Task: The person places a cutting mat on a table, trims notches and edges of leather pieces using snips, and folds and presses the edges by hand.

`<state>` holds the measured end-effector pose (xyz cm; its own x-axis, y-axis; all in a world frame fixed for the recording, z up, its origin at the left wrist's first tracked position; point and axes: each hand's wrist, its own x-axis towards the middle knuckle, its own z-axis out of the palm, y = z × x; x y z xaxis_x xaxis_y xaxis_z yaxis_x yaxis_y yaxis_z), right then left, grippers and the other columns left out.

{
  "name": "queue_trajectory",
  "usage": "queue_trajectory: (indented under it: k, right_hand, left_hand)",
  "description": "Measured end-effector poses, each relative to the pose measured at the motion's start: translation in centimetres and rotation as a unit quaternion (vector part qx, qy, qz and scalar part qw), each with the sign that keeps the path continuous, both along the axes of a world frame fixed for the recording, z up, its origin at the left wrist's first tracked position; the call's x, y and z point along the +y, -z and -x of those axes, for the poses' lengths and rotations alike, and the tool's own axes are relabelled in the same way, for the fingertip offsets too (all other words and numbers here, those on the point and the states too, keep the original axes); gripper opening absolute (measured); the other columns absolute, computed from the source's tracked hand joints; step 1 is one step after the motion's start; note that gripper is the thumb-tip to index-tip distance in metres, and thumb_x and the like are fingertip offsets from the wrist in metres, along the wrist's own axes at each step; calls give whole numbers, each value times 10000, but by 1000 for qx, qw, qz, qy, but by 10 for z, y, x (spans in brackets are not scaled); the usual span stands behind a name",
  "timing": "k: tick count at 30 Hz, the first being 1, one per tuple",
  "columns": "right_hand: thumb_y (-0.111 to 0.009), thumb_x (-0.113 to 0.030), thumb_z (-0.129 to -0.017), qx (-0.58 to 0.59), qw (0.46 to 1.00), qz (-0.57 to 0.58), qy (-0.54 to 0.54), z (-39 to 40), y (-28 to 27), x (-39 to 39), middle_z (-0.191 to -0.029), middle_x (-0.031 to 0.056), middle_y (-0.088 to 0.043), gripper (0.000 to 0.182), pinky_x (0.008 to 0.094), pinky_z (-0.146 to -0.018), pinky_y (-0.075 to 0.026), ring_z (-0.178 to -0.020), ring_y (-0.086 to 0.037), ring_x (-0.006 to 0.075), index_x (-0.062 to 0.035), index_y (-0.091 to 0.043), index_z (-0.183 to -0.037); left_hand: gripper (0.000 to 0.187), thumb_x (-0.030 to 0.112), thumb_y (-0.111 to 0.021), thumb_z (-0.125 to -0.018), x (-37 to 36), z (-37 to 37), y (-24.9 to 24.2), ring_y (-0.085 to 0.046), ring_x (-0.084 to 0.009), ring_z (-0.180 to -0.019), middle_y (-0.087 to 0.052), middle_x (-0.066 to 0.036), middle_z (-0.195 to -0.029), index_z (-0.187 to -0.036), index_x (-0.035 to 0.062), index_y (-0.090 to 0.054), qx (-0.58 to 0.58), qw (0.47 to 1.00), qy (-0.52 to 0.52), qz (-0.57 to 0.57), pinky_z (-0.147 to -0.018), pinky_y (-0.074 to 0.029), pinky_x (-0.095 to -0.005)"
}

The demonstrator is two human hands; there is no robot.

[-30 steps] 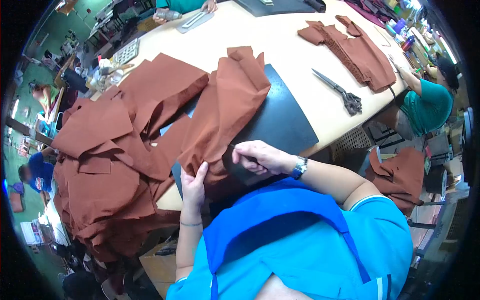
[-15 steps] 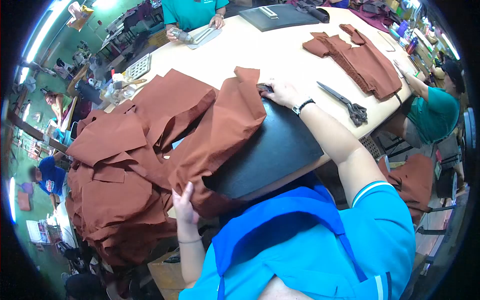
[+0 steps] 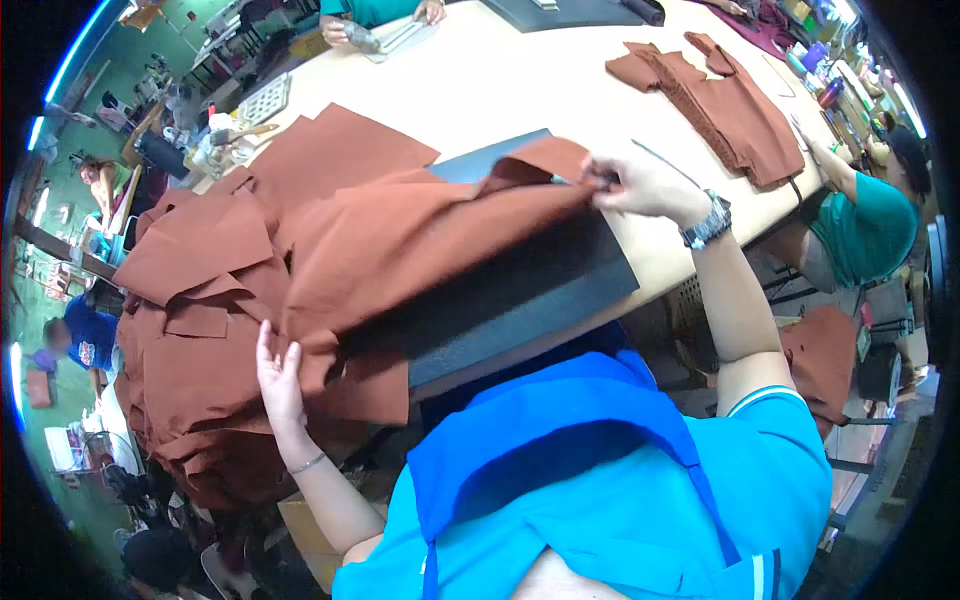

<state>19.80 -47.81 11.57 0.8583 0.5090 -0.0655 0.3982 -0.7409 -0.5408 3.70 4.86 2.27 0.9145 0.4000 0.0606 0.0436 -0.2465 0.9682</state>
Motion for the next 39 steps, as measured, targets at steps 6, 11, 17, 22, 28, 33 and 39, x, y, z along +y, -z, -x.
queue_trajectory:
  k: [6, 11, 17, 22, 28, 33, 39]
  right_hand:
    - [-796, -389, -789, -43, 987, -46, 146, 32, 44, -13, -955, 61, -633, 526, 292, -774, -498, -861, -604, 150, -38, -623, -1141]
    - [-779, -398, -770, -188, 979, -35, 75, 14, 75, 15, -1023, 121, -688, 535, 381, -820, -520, -931, -668, 265, -88, -645, -1184]
    - [-659, -119, -789, -227, 964, -1, 134, -12, 57, 14, -942, 123, -703, 277, 415, -763, -541, -882, -686, 268, -116, -671, -1065]
    - [-647, -408, -893, -252, 954, -4, 162, 28, -3, -5, -959, 161, -704, 426, 409, -783, -548, -855, -697, 281, -44, -657, -1114]
    - [-375, -499, -1027, 341, 792, -461, 207, 98, 51, 65, -736, -18, -509, 481, 194, -432, -326, -493, -375, 41, -85, -620, -1025]
    - [-388, -574, -1005, 525, 615, -542, 229, 93, 83, 112, -720, -23, -475, 500, 207, -424, -280, -512, -361, 65, -111, -556, -1088]
    - [-445, -514, -1005, 569, 534, -593, 199, 70, 97, 120, -704, -38, -444, 422, 190, -412, -268, -512, -362, 60, -122, -556, -1115]
  left_hand:
    - [600, 127, -708, -860, -73, 11, -29, -531, -300, -1203, -571, -143, -1303, -1406, 60, -470, -99, 855, -96, -500, -1050, -381, -440]
    - [499, 227, -739, -812, -170, -35, -44, -546, -313, -1189, -594, -143, -1261, -1269, 84, -599, -185, 851, 129, -475, -1013, -408, -418]
    - [200, 135, -693, -818, -216, -117, 15, -658, -230, -783, -671, -50, -881, -1016, 124, -669, -194, 871, 200, -406, -725, -495, -379]
    - [66, 201, -681, -852, -223, -127, 11, -642, -195, -765, -654, 12, -853, -893, 156, -705, -262, 858, 153, -415, -676, -470, -341]
    - [84, 248, -709, -826, -222, -120, 17, -630, -158, -744, -646, 40, -824, -866, 176, -726, -282, 852, 148, -416, -673, -466, -330]
    - [91, 245, -712, -821, -219, -118, 15, -632, -156, -736, -655, 41, -820, -880, 176, -727, -277, 863, 145, -398, -682, -471, -325]
    - [94, 244, -704, -827, -217, -120, 16, -638, -151, -749, -658, 43, -823, -886, 176, -729, -276, 866, 141, -393, -681, -471, -323]
